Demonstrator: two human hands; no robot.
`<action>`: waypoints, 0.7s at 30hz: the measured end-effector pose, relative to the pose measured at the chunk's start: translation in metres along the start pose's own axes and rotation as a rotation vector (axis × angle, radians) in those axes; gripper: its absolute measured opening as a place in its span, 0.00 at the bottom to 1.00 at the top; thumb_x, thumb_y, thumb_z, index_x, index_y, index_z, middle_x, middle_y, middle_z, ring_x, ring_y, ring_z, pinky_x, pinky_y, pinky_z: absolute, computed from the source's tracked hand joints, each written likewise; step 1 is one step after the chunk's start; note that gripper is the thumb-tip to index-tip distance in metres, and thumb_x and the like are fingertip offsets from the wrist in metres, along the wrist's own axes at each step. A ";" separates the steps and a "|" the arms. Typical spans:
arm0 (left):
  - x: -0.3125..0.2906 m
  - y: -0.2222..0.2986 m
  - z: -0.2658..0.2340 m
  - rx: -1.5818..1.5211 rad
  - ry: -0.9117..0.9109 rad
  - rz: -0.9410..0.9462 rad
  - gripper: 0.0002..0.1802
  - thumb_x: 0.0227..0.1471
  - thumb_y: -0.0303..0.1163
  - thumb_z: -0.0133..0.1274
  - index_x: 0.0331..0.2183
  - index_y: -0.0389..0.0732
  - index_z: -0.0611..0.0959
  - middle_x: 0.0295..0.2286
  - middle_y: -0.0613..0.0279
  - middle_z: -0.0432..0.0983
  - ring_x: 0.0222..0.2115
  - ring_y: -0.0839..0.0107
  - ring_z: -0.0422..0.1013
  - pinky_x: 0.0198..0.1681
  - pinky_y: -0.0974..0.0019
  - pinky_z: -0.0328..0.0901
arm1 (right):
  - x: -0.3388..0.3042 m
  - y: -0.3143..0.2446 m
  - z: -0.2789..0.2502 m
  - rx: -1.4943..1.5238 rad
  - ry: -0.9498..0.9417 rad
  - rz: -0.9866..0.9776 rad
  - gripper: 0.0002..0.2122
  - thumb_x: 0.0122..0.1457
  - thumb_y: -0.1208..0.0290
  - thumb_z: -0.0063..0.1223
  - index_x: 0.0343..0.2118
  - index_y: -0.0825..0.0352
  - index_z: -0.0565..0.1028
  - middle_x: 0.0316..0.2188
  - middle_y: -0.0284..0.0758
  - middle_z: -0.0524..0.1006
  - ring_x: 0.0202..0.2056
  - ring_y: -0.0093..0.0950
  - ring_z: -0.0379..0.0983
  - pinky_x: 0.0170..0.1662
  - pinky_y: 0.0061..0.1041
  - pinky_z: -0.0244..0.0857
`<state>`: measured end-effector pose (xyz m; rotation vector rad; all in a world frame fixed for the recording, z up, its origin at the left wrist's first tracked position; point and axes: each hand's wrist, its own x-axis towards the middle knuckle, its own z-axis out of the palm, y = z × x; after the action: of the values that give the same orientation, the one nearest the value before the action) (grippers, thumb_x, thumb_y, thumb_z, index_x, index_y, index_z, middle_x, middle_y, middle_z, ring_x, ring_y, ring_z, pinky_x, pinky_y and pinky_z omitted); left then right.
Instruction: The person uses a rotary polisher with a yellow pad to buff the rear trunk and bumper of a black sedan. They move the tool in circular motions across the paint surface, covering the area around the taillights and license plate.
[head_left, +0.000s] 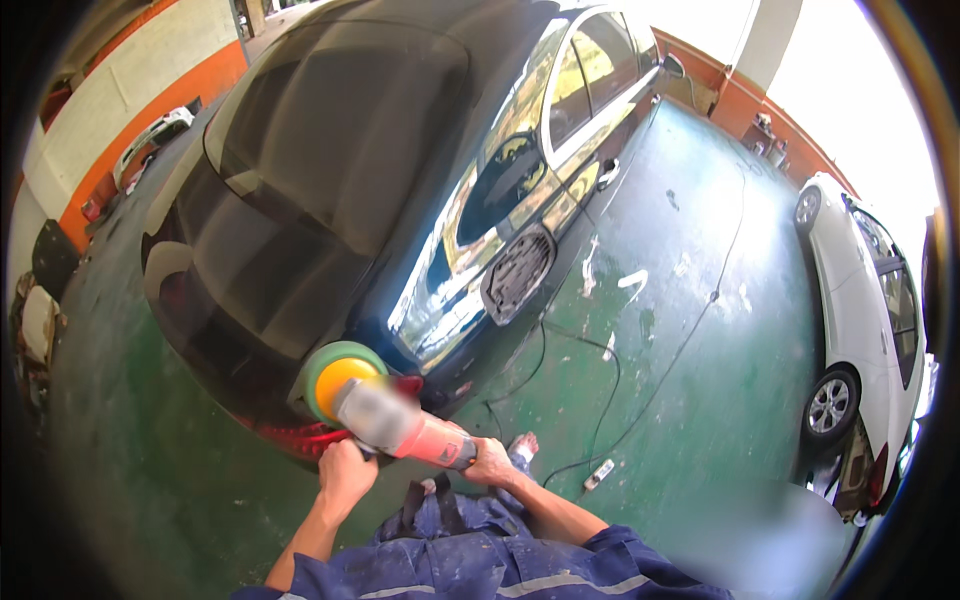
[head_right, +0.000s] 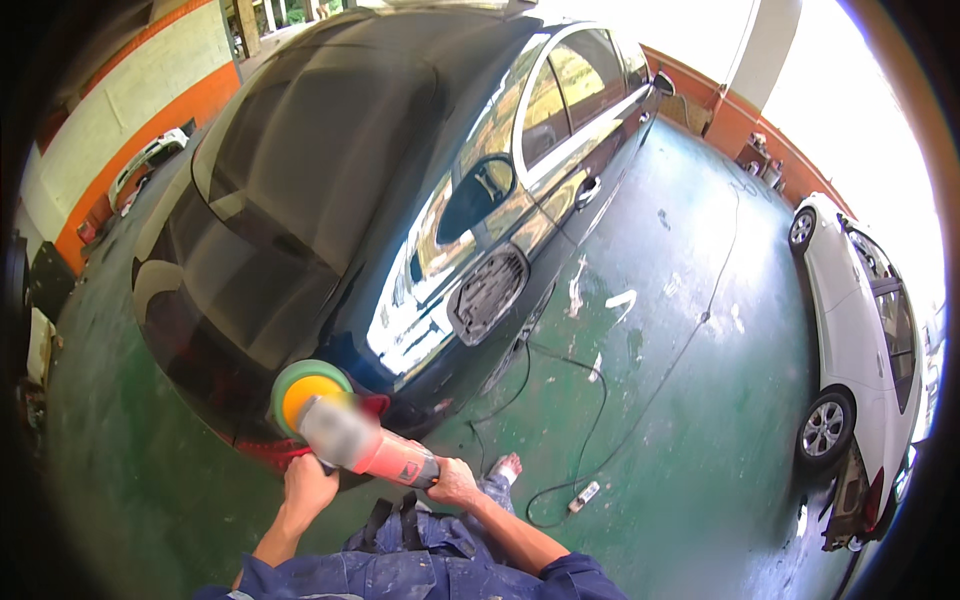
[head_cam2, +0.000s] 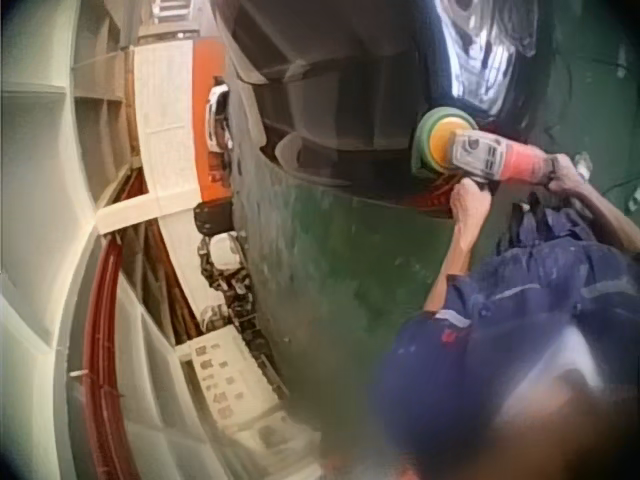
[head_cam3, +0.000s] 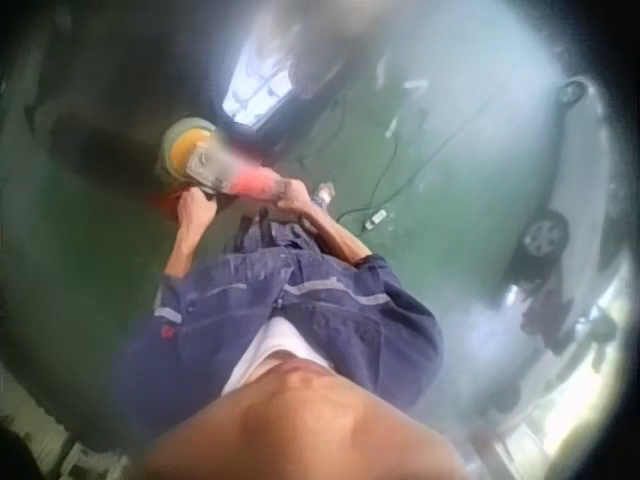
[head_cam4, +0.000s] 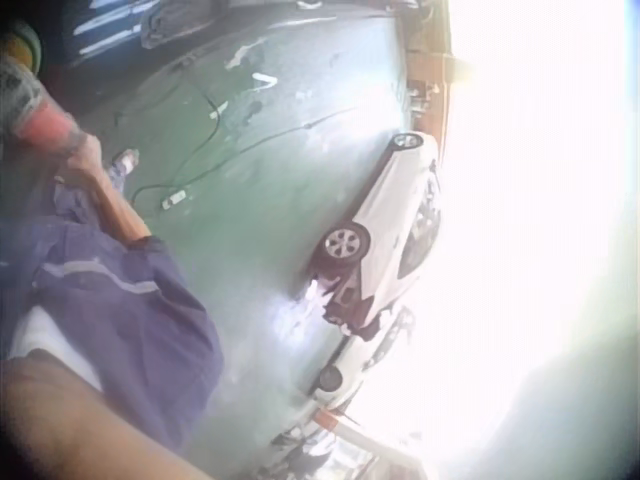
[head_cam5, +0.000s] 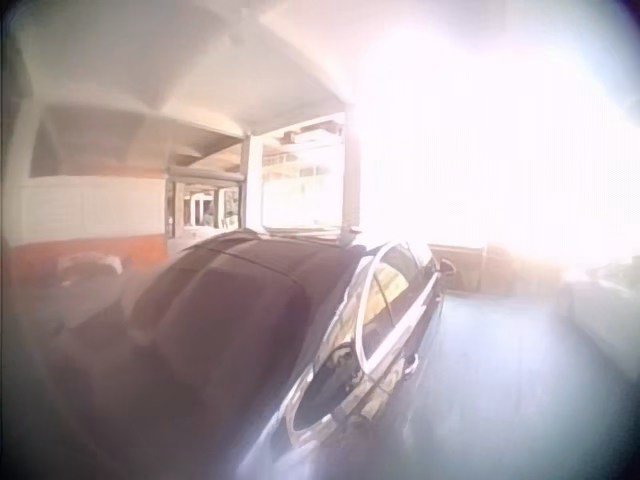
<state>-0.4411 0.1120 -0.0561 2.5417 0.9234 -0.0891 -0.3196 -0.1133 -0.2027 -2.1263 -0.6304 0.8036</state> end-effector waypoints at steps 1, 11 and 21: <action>0.017 0.016 0.003 -0.022 0.025 0.114 0.12 0.44 0.35 0.59 0.26 0.35 0.85 0.26 0.40 0.79 0.32 0.40 0.77 0.38 0.46 0.71 | 0.005 0.017 -0.005 0.017 0.034 0.029 0.16 0.42 0.67 0.61 0.35 0.66 0.81 0.29 0.51 0.80 0.35 0.48 0.79 0.41 0.41 0.73; 0.190 0.230 -0.009 0.222 -0.110 0.473 0.14 0.41 0.29 0.58 0.33 0.37 0.87 0.33 0.44 0.83 0.38 0.52 0.80 0.41 0.55 0.74 | 0.091 0.058 -0.140 0.430 0.223 0.142 0.06 0.42 0.79 0.64 0.26 0.72 0.79 0.20 0.34 0.79 0.22 0.24 0.76 0.28 0.28 0.71; 0.104 0.098 -0.004 0.102 0.010 0.405 0.10 0.43 0.33 0.59 0.25 0.35 0.83 0.27 0.40 0.80 0.31 0.42 0.78 0.37 0.46 0.72 | 0.046 0.050 -0.045 0.184 0.289 0.083 0.11 0.43 0.69 0.64 0.28 0.69 0.81 0.25 0.44 0.81 0.31 0.37 0.80 0.35 0.35 0.73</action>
<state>-0.2994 0.1082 -0.0370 2.7711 0.4005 -0.0011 -0.2474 -0.1343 -0.2348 -2.0568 -0.3064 0.5596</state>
